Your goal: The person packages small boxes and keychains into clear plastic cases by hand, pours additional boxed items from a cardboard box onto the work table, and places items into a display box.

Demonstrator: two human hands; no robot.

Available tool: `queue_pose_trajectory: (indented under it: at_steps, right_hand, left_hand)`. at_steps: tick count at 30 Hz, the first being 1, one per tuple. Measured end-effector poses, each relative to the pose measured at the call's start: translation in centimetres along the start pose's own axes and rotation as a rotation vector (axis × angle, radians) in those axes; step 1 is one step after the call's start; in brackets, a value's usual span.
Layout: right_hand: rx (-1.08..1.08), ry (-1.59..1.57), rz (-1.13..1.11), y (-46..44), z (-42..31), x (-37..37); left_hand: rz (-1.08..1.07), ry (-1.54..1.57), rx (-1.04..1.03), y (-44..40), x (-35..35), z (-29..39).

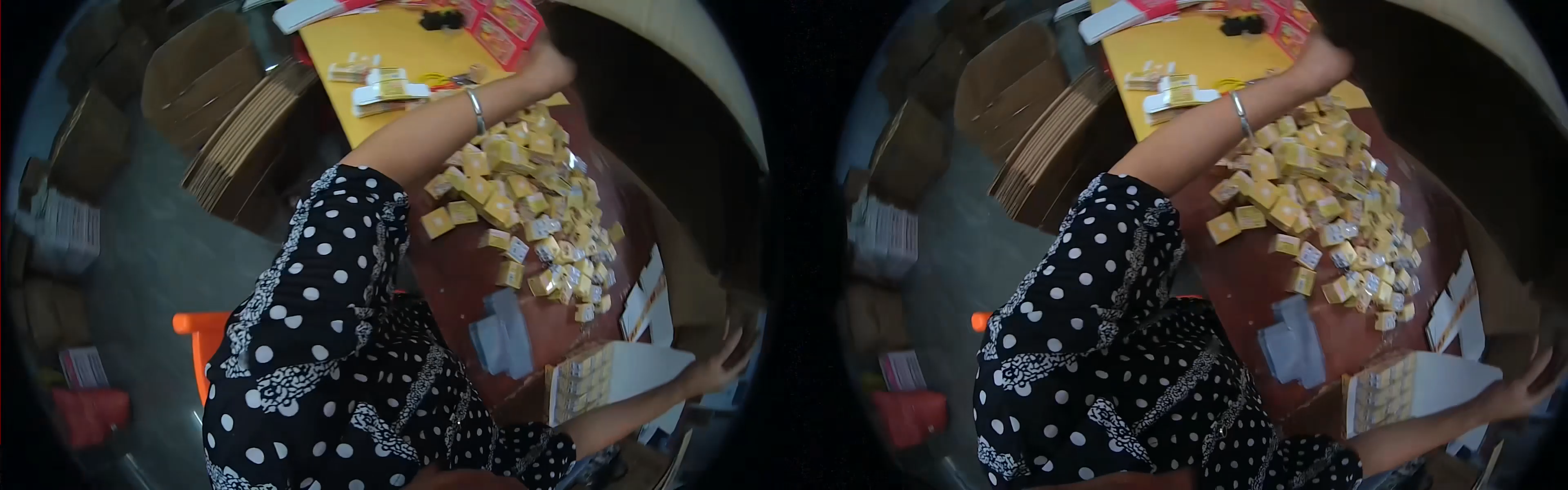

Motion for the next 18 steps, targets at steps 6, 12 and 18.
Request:
queue_pose_trajectory:
  at_steps: [6, 12, 18]
  right_hand:
    - [-0.205, -0.347, -0.304, 4.1, -3.3, -1.2]
    - [-0.383, -0.334, -0.598, 8.6, -1.2, -5.9]
    - [-0.361, -0.455, -0.766, 10.7, -4.8, -9.2]
  left_hand:
    - [0.165, 0.440, 0.653, 3.7, 16.3, 5.3]
    - [0.486, 0.391, 0.592, 1.9, 34.7, 8.5]
    - [0.830, 0.231, 0.328, -2.0, 53.2, 14.7]
Point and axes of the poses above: each hand's wrist, its own y-axis away from the middle knuckle, its own x-axis out of the back of the hand, z = x × y, the point moved 10 cm from there along -y, towards the middle knuckle, and after that the axes turned 11 degrees about -x, right-handed, at the moved point
